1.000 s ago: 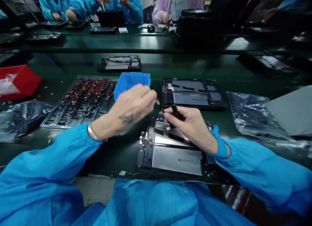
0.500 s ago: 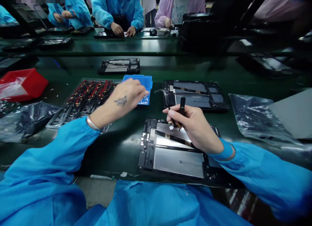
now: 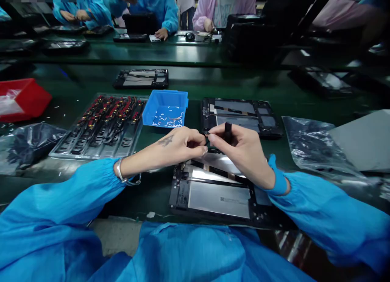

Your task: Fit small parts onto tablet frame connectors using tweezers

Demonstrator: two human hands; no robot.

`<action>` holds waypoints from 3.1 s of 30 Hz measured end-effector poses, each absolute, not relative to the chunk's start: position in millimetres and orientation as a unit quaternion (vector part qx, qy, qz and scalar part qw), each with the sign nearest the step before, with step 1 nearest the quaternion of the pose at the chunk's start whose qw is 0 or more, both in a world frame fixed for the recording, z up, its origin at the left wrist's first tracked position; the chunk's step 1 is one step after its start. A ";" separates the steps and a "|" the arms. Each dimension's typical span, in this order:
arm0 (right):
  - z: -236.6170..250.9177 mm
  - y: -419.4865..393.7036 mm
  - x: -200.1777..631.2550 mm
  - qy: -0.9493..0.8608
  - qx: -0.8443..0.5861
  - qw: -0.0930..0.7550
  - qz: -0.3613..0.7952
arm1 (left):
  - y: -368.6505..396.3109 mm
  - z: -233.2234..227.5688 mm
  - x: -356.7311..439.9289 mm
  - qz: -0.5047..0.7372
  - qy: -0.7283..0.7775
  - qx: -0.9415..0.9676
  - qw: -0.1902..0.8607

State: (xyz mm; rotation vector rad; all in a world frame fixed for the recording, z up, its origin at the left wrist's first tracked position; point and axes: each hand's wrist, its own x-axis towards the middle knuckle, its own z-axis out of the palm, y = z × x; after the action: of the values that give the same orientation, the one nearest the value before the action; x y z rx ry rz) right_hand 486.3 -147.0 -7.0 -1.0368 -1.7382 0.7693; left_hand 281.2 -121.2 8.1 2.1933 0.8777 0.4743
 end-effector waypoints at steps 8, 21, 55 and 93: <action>-3.8 -154.9 483.6 -0.633 -0.419 0.493 0.424 | -132.8 10.8 283.6 0.335 0.260 0.891 -0.163; 8.5 -166.2 480.9 -0.688 -0.421 0.466 0.363 | -142.7 14.2 287.9 0.316 0.248 0.888 -0.225; 3.3 -159.5 483.8 -0.644 -0.434 0.484 0.403 | -102.8 0.5 225.1 0.176 0.320 0.917 -0.162; 5.5 -155.7 488.7 -0.614 -0.400 0.548 0.403 | -130.6 25.3 299.0 0.376 0.200 0.867 -0.258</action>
State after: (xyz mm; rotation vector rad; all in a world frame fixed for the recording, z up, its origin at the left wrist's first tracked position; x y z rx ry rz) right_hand 488.7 -155.7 5.5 -0.9477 -1.4549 0.9543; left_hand 299.0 -130.6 25.3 3.2870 0.7591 1.4260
